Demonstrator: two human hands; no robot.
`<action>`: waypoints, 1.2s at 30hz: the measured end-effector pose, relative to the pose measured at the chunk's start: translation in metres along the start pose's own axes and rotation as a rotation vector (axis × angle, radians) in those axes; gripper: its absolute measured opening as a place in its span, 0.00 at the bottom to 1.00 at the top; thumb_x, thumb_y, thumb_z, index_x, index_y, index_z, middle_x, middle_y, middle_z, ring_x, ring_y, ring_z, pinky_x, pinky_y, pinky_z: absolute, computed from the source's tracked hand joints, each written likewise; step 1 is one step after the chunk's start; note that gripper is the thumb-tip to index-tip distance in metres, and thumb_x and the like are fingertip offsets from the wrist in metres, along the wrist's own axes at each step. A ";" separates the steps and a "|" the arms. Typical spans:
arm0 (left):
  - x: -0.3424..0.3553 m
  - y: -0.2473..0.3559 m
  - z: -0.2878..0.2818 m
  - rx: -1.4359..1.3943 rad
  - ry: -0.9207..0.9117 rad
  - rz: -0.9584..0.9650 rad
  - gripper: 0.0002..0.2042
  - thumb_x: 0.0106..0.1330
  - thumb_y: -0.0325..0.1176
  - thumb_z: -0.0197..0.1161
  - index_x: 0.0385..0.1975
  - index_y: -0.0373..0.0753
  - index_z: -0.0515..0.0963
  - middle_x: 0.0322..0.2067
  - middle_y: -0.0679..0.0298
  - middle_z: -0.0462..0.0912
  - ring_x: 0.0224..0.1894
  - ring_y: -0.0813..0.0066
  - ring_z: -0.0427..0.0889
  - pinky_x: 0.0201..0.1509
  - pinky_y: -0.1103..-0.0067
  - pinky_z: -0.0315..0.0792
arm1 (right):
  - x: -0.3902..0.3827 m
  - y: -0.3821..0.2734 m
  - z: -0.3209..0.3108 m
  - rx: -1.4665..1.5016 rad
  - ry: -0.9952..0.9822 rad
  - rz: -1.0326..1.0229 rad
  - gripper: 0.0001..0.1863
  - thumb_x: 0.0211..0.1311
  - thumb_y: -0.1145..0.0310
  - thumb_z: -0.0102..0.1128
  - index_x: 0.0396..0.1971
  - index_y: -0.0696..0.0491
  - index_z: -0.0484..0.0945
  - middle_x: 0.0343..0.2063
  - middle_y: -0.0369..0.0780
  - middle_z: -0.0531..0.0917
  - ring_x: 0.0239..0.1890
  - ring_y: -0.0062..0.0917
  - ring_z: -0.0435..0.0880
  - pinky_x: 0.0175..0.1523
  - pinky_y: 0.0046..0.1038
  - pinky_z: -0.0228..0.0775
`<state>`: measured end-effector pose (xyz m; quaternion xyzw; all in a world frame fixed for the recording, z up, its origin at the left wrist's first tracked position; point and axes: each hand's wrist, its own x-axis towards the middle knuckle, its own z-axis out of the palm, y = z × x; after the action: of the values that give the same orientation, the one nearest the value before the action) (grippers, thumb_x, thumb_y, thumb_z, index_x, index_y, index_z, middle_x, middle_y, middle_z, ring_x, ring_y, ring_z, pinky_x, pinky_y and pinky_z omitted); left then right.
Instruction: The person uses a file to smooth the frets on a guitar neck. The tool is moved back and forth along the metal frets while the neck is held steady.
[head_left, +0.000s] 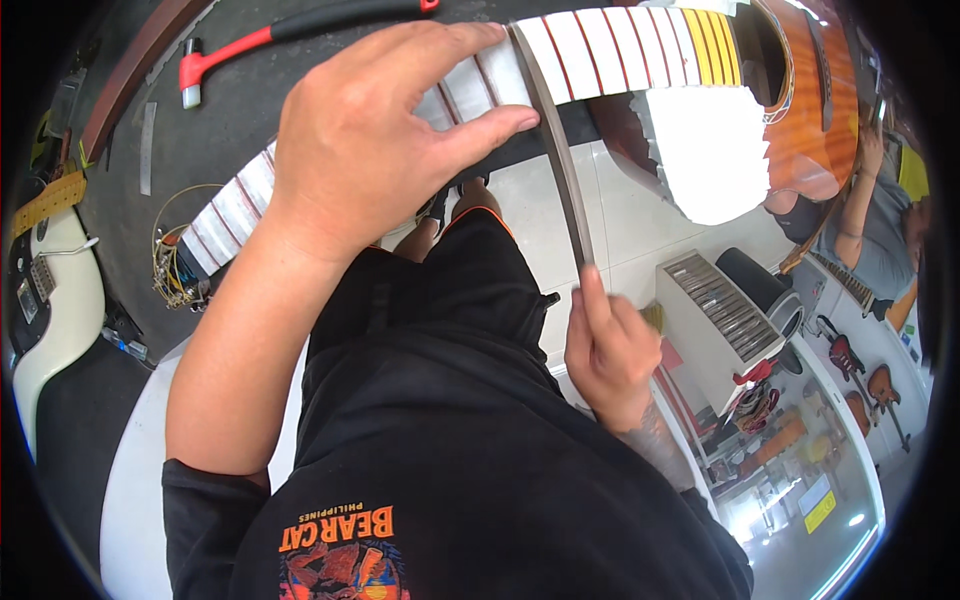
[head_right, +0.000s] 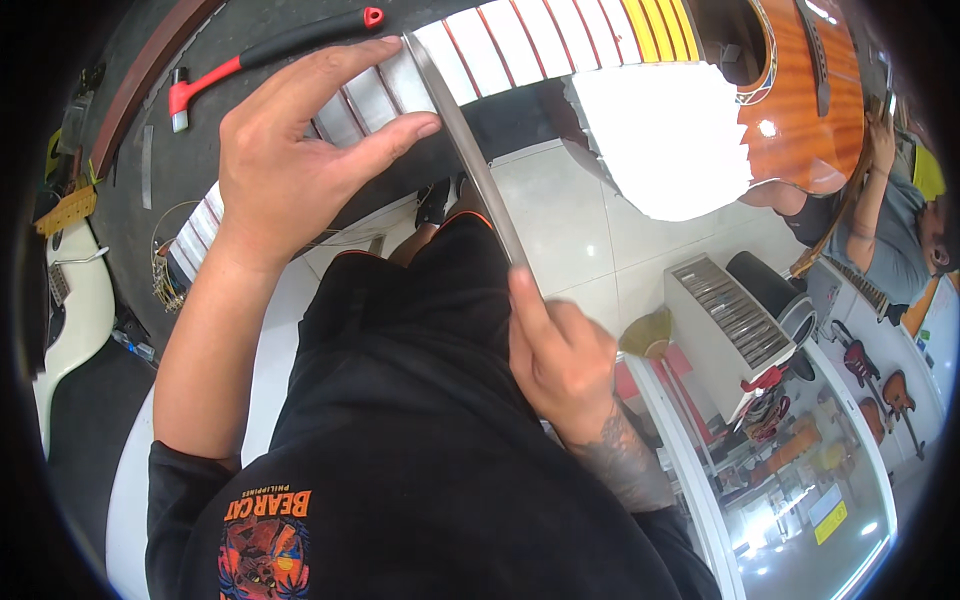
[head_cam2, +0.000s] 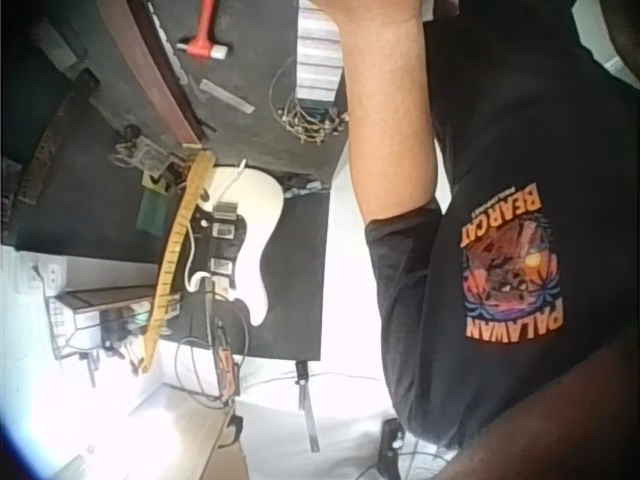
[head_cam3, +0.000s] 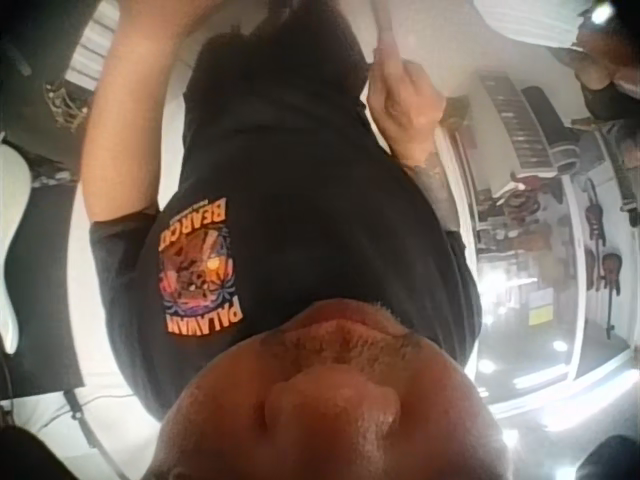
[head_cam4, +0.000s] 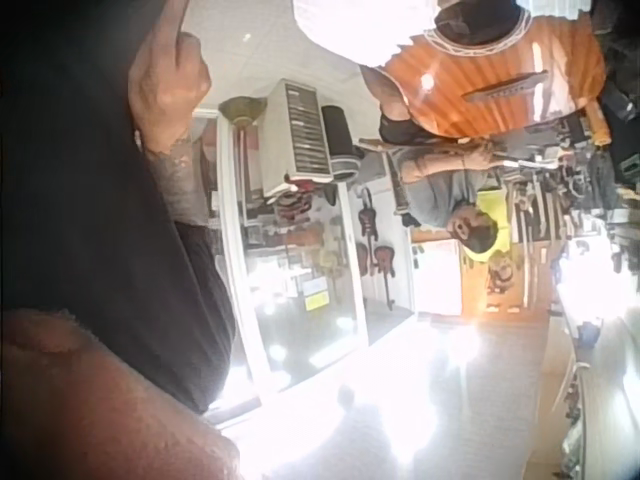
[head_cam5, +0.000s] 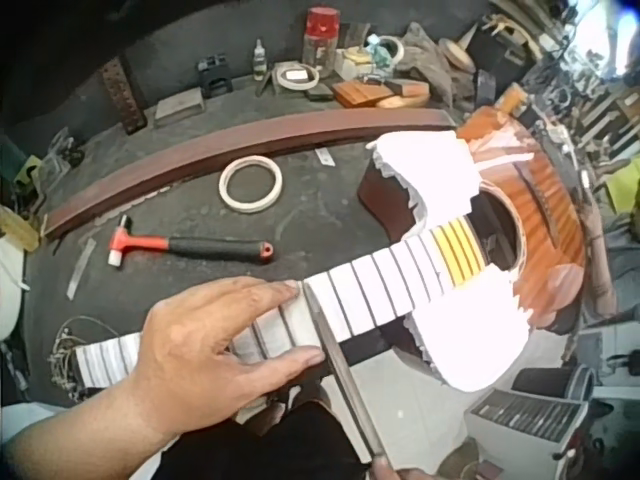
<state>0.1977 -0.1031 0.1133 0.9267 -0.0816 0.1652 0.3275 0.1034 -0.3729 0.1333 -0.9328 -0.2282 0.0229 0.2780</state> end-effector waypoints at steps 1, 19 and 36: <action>0.000 0.000 -0.001 -0.004 -0.007 -0.008 0.23 0.51 0.39 0.84 0.46 0.38 0.88 0.43 0.58 0.90 0.44 0.65 0.91 0.50 0.76 0.82 | -0.010 -0.001 -0.003 -0.006 -0.010 -0.002 0.30 0.55 0.84 0.71 0.61 0.53 0.82 0.18 0.36 0.69 0.15 0.27 0.72 0.22 0.33 0.68; 0.000 0.000 -0.002 -0.012 -0.015 -0.020 0.23 0.51 0.38 0.84 0.47 0.39 0.87 0.43 0.59 0.90 0.44 0.64 0.90 0.50 0.75 0.82 | -0.001 -0.012 -0.013 -0.043 -0.046 0.027 0.31 0.54 0.83 0.72 0.61 0.51 0.83 0.17 0.36 0.68 0.14 0.28 0.71 0.21 0.34 0.67; -0.001 0.001 -0.002 -0.024 -0.017 -0.059 0.23 0.51 0.38 0.83 0.47 0.40 0.87 0.44 0.58 0.90 0.45 0.63 0.90 0.51 0.74 0.82 | 0.000 -0.007 -0.006 -0.030 -0.024 0.006 0.31 0.55 0.83 0.71 0.61 0.52 0.82 0.17 0.36 0.67 0.14 0.27 0.71 0.21 0.34 0.67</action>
<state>0.1958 -0.1030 0.1151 0.9262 -0.0590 0.1466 0.3424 0.1018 -0.3712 0.1422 -0.9372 -0.2293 0.0316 0.2611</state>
